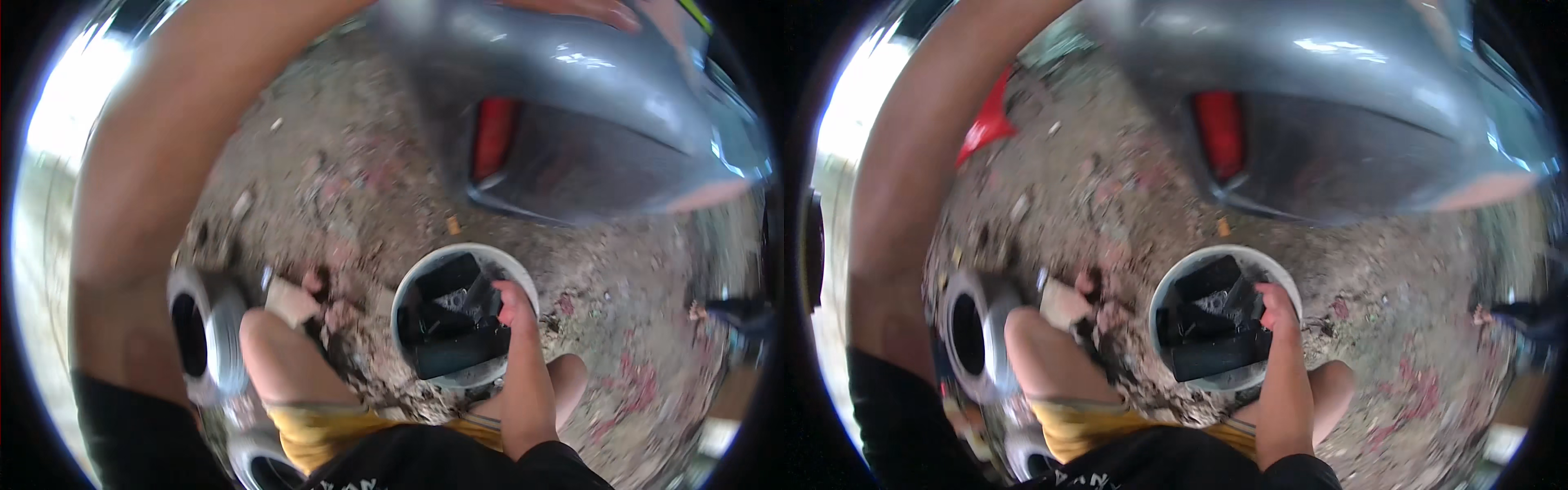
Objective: Wet sanding a car bumper to prepare the surface for repair or painting.
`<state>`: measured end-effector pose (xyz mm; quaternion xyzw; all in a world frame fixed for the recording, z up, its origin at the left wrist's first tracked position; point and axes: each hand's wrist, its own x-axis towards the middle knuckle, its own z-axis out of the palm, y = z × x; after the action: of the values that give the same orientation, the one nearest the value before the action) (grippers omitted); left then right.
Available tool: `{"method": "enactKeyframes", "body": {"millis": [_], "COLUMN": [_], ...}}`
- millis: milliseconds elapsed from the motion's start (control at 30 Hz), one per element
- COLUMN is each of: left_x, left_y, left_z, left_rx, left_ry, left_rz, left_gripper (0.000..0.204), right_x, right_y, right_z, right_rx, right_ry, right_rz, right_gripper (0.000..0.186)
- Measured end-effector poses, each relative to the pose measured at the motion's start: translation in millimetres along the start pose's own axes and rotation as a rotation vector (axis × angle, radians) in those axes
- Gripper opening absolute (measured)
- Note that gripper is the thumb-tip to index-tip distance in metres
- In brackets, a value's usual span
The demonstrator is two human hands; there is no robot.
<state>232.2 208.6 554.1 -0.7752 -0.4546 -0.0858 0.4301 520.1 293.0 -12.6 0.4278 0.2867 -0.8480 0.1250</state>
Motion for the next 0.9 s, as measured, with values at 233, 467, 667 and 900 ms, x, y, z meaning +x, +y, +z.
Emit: {"method": "enactKeyframes", "body": {"millis": [233,467,667,900], "left_x": [4,-13,-42,-42], "left_y": [-2,-26,-55,-60], "left_z": [13,-5,-23,-22], "left_rx": [-0.245,-0.261,-0.047,-0.084], "left_ry": [0.127,-0.01,0.133,0.238], "left_rz": [-0.009,0.076,0.183,0.248], "left_gripper": [0.031,0.027,0.024,0.018], "right_x": [-71,-180,-242,-281], "right_y": [-18,-47,-133,-250], "right_z": [54,121,381,266], "right_rx": [-0.189,0.119,-0.817,-0.272], "right_ry": [0.616,0.824,1.486,1.292], "right_rz": [-0.137,-1.215,-1.799,-1.884], "right_gripper": [0.028,0.03,0.068,0.047]}}
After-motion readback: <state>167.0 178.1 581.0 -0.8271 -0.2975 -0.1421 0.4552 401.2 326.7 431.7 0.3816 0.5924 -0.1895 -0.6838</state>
